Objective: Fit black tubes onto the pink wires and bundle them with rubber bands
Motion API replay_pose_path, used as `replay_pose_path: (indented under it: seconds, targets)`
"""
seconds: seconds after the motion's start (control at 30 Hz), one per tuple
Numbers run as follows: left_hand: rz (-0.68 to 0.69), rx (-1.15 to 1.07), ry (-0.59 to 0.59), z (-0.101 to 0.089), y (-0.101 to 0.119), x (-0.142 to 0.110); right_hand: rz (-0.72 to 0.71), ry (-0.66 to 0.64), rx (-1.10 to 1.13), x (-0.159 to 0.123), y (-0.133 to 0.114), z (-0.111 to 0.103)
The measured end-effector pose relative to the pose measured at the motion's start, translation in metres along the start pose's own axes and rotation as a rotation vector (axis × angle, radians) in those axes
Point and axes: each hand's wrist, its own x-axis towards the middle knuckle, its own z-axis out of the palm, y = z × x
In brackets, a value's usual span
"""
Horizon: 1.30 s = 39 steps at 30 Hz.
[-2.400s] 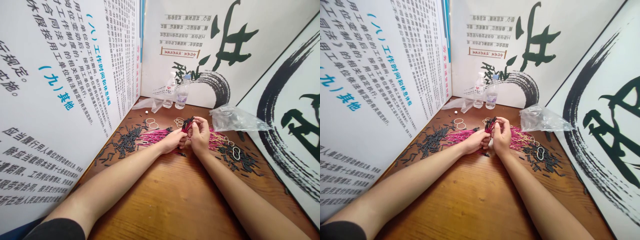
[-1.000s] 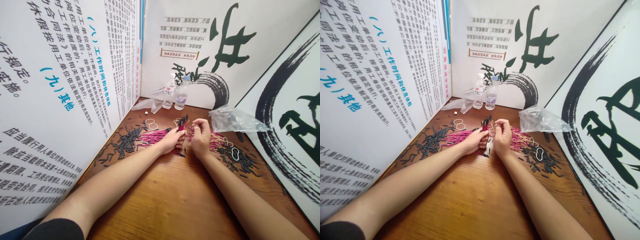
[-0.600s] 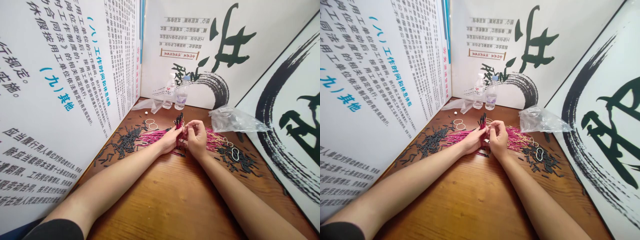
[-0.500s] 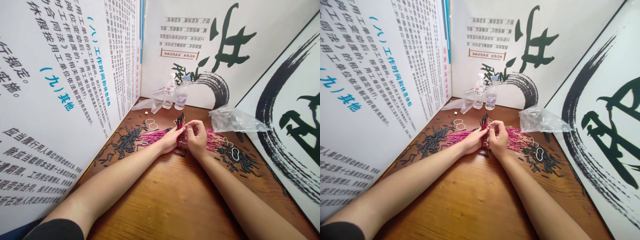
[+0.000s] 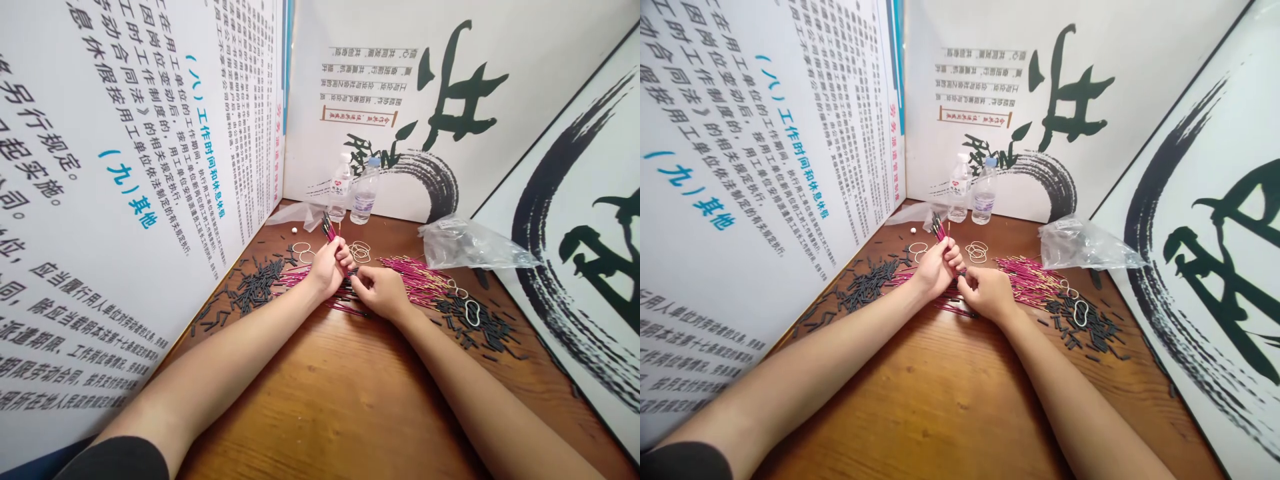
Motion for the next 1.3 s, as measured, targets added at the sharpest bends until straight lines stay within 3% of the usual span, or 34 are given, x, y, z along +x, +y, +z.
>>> replay_pose_path:
  seconds: [0.23, 0.67, 0.93, 1.3]
  targets:
    - [0.018, 0.010, 0.065, 0.002, -0.006, -0.002, -0.172, -0.119, -0.105, -0.001, 0.001, 0.007]
    - [0.077, 0.174, 0.055, 0.000, -0.019, -0.002, -0.066, -0.004, -0.065, 0.001, 0.011, 0.012]
    - [0.093, 0.204, 0.064, -0.003, -0.023, 0.000, -0.145, 0.018, -0.002, 0.000, 0.011, 0.016]
    - [0.041, 0.227, 0.004, -0.006, -0.025, -0.002, -0.054, -0.003, 0.137, 0.001, 0.006, 0.014]
